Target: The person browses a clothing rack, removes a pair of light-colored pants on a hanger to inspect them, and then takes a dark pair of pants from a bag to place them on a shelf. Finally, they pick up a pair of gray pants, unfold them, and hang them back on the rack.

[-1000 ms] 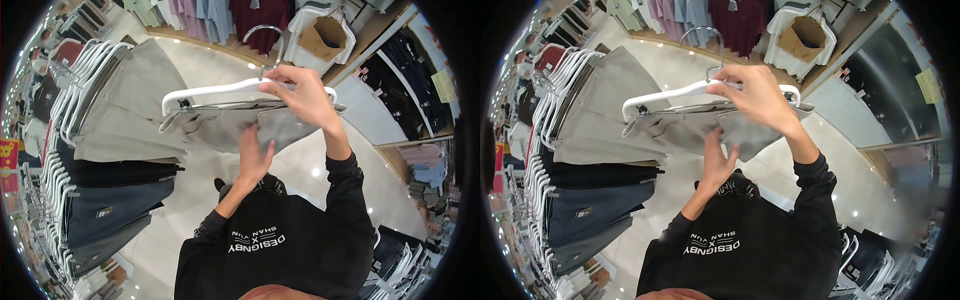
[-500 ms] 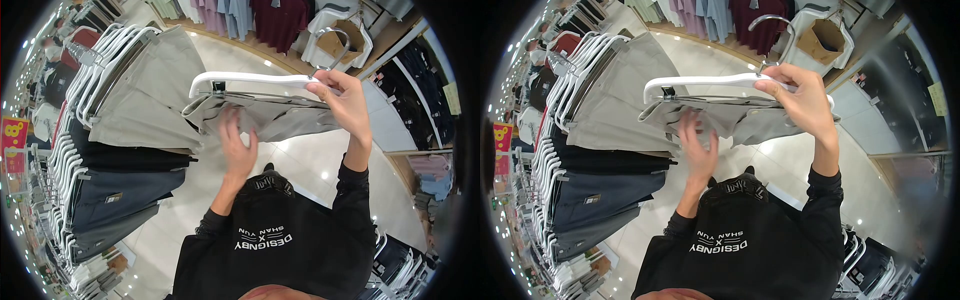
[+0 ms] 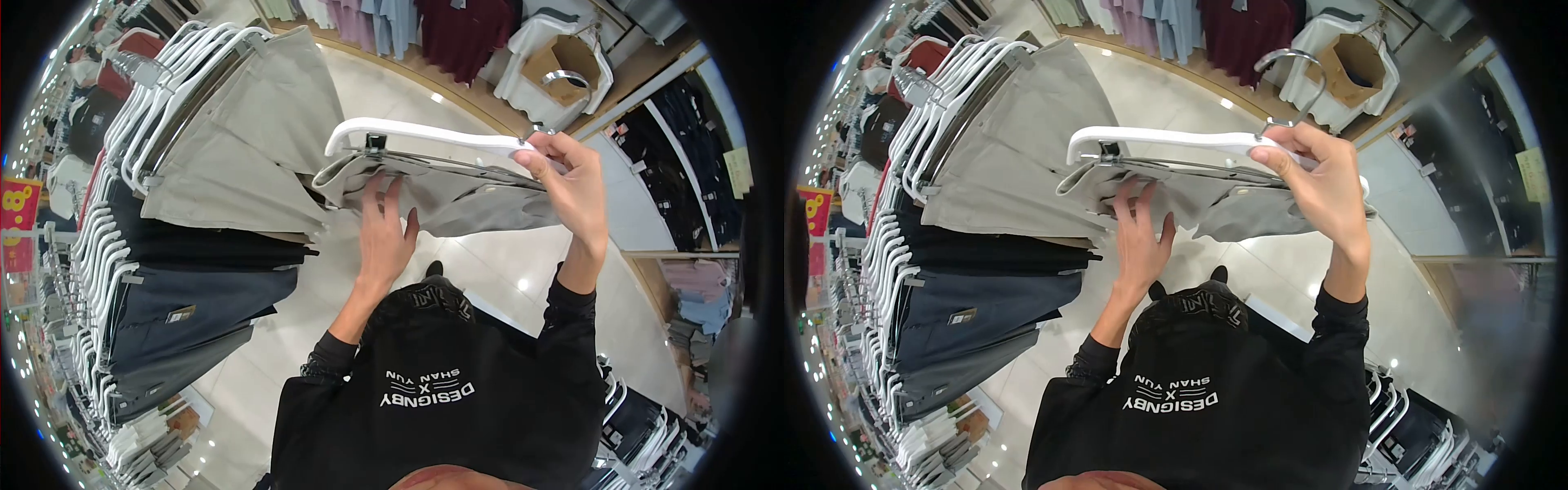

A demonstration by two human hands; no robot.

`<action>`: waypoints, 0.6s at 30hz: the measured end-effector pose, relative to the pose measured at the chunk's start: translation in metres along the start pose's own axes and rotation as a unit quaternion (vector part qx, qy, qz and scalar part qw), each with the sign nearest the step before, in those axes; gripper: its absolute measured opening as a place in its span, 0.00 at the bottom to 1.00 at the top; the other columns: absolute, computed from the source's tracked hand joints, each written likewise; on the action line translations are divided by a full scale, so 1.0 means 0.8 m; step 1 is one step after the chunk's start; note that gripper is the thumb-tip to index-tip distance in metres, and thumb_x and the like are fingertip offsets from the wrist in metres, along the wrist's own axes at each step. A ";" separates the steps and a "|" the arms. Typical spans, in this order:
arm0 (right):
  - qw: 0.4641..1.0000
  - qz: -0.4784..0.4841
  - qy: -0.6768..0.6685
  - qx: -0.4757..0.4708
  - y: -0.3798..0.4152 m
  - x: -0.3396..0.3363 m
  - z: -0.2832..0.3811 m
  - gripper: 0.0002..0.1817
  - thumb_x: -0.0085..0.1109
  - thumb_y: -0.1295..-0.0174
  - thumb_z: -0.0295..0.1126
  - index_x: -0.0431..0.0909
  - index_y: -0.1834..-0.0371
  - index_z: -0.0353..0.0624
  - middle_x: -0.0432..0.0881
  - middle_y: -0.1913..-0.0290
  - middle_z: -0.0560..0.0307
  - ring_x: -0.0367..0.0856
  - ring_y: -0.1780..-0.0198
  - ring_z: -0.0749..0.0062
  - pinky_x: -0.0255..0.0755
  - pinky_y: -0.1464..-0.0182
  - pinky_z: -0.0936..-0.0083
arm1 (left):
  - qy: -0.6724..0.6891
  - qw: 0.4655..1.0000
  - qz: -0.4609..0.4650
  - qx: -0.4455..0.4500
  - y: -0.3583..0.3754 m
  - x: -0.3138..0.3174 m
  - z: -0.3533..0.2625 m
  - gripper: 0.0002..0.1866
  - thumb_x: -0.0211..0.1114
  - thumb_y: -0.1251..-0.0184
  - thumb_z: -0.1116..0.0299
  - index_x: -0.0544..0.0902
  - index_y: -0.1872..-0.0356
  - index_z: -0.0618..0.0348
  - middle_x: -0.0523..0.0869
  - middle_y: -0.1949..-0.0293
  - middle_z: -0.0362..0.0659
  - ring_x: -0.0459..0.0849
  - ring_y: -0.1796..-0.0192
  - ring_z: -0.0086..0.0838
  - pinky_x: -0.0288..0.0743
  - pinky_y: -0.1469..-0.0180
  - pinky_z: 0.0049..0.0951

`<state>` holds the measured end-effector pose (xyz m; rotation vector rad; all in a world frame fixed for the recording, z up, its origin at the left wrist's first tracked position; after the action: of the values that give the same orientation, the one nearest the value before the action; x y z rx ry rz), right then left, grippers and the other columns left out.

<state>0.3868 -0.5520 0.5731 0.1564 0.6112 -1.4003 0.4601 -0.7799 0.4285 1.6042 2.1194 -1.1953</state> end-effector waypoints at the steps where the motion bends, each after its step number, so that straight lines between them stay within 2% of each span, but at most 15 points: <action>1: 1.000 -0.004 0.000 0.004 0.002 0.001 0.002 0.18 0.74 0.38 0.38 0.86 0.58 0.31 0.87 0.71 0.56 0.78 0.68 0.83 0.72 0.63 0.82 | -0.001 1.000 0.005 0.000 0.001 0.004 0.003 0.31 0.68 0.38 0.77 0.69 0.32 0.65 0.66 0.33 0.61 0.79 0.46 0.52 0.77 0.48 0.44; 3: 1.000 -0.007 0.025 -0.011 0.002 0.003 0.004 0.18 0.73 0.37 0.38 0.86 0.58 0.30 0.87 0.71 0.56 0.78 0.68 0.82 0.72 0.64 0.81 | 0.008 1.000 0.019 0.006 -0.001 0.015 0.010 0.33 0.68 0.37 0.78 0.67 0.31 0.66 0.65 0.33 0.58 0.78 0.47 0.48 0.77 0.48 0.43; 6: 0.999 0.006 0.040 -0.022 -0.003 0.009 -0.010 0.19 0.71 0.35 0.39 0.85 0.55 0.29 0.87 0.70 0.55 0.78 0.69 0.80 0.73 0.64 0.79 | 0.086 0.989 0.057 -0.106 0.007 0.017 -0.008 0.34 0.67 0.38 0.79 0.65 0.31 0.67 0.64 0.30 0.60 0.78 0.43 0.53 0.76 0.43 0.44; 7: 0.999 0.015 0.037 -0.026 -0.006 0.013 -0.015 0.20 0.71 0.35 0.40 0.85 0.54 0.29 0.87 0.69 0.55 0.78 0.69 0.80 0.73 0.64 0.78 | 0.092 0.988 0.037 -0.121 0.015 0.020 -0.021 0.29 0.66 0.37 0.77 0.69 0.34 0.68 0.69 0.33 0.59 0.79 0.42 0.53 0.76 0.42 0.44; 10: 0.986 0.116 -0.060 0.099 -0.009 0.038 -0.041 0.19 0.68 0.33 0.34 0.83 0.48 0.28 0.87 0.65 0.59 0.80 0.64 0.81 0.75 0.58 0.80 | 0.187 0.961 0.199 0.046 0.045 0.058 -0.094 0.21 0.67 0.35 0.74 0.77 0.41 0.68 0.78 0.39 0.56 0.81 0.42 0.51 0.77 0.42 0.44; 11: 0.975 0.162 -0.077 0.127 -0.009 0.047 -0.052 0.22 0.67 0.31 0.34 0.80 0.41 0.28 0.88 0.60 0.56 0.82 0.61 0.79 0.76 0.54 0.79 | 0.194 0.947 0.230 0.112 0.057 0.078 -0.105 0.25 0.67 0.36 0.75 0.73 0.38 0.69 0.76 0.36 0.56 0.81 0.41 0.53 0.78 0.41 0.44; 14: 0.963 0.190 -0.140 0.130 0.003 0.071 -0.065 0.24 0.66 0.30 0.34 0.78 0.38 0.28 0.87 0.54 0.52 0.81 0.56 0.78 0.75 0.52 0.78 | 0.135 0.940 0.297 0.102 0.077 0.133 -0.105 0.29 0.66 0.36 0.72 0.70 0.34 0.68 0.73 0.33 0.55 0.80 0.40 0.53 0.79 0.41 0.43; 15: 0.952 0.218 -0.178 0.122 0.007 0.080 -0.068 0.29 0.66 0.30 0.37 0.74 0.33 0.28 0.85 0.48 0.49 0.80 0.51 0.78 0.73 0.55 0.78 | 0.072 0.941 0.322 0.080 0.084 0.152 -0.090 0.30 0.65 0.36 0.72 0.68 0.33 0.68 0.72 0.32 0.55 0.80 0.40 0.53 0.79 0.41 0.43; 17: 0.945 0.227 -0.184 0.150 0.017 0.079 -0.053 0.32 0.67 0.30 0.40 0.71 0.30 0.29 0.84 0.45 0.50 0.79 0.51 0.78 0.71 0.58 0.79 | -0.055 0.928 0.366 0.036 0.104 0.188 -0.055 0.32 0.64 0.36 0.70 0.66 0.31 0.68 0.70 0.31 0.55 0.80 0.40 0.53 0.79 0.41 0.44; 18: 0.941 0.232 -0.187 0.163 0.021 0.077 -0.046 0.34 0.67 0.31 0.41 0.70 0.29 0.29 0.83 0.44 0.51 0.78 0.51 0.78 0.70 0.60 0.79 | -0.073 0.924 0.372 0.042 0.113 0.196 -0.044 0.34 0.65 0.37 0.70 0.64 0.30 0.68 0.69 0.30 0.55 0.80 0.40 0.55 0.79 0.41 0.46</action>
<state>0.3941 -0.5860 0.5085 0.2718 0.0120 -1.0213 0.4906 -0.6391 0.3139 2.0024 1.1732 -1.0825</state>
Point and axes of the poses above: each hand's wrist, its own y-axis away from the middle knuckle, its own x-axis out of the palm, z = x × y, the point moved 5 cm from there along -y, towards the middle knuckle
